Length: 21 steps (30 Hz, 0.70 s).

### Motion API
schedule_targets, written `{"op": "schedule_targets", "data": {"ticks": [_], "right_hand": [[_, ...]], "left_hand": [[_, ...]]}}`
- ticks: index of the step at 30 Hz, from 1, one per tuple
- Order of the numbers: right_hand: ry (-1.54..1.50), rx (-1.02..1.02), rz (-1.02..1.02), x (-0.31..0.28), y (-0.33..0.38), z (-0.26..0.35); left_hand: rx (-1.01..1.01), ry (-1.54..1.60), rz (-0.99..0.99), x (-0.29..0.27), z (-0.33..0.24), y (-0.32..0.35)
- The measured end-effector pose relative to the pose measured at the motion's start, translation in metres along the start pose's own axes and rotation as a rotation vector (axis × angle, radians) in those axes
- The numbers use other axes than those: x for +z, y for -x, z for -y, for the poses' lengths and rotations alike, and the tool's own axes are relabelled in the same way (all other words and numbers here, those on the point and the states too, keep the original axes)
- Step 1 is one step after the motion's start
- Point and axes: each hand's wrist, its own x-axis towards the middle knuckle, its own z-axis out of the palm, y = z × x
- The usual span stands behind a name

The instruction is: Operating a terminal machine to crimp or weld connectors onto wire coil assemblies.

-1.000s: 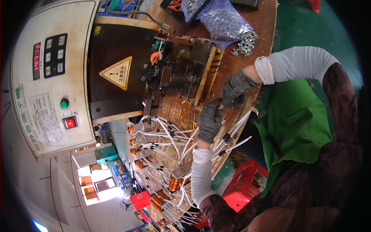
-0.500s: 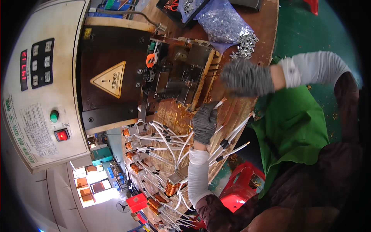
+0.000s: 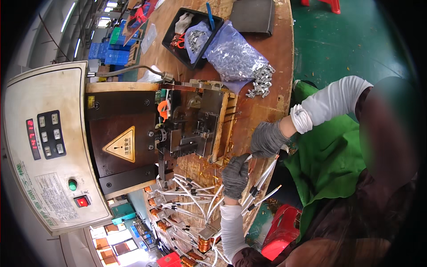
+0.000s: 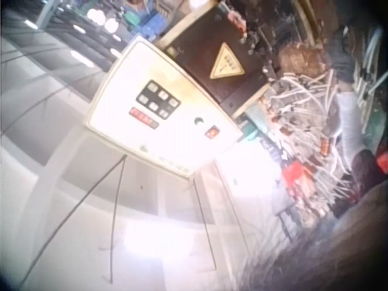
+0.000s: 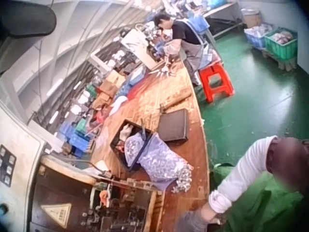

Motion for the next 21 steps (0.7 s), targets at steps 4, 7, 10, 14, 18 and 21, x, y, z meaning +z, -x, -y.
{"op": "schedule_targets", "data": {"ticks": [4, 7, 10, 14, 18, 21], "right_hand": [[-0.334, -0.032, 0.027, -0.007, 0.005, -0.023], [-0.129, 0.130, -0.078, -0.034, 0.022, -0.052], [0.580, 0.346, -0.427, -0.057, 0.026, -0.068], [0.666, 0.491, -0.376, -0.056, 0.010, -0.065], [0.724, 0.575, -0.507, -0.046, 0.000, -0.065], [0.672, 0.536, -0.451, -0.044, -0.004, -0.073]], "left_hand": [[0.056, -0.028, -0.041, 0.000, 0.002, 0.000], [0.033, -0.044, -0.063, -0.006, 0.002, -0.002], [-0.022, 0.015, -0.063, -0.011, 0.000, -0.007], [-0.043, 0.093, -0.073, -0.016, -0.006, -0.014], [-0.028, 0.063, -0.059, -0.026, -0.011, -0.016], [0.019, 0.040, -0.048, -0.034, -0.013, -0.020]]}}
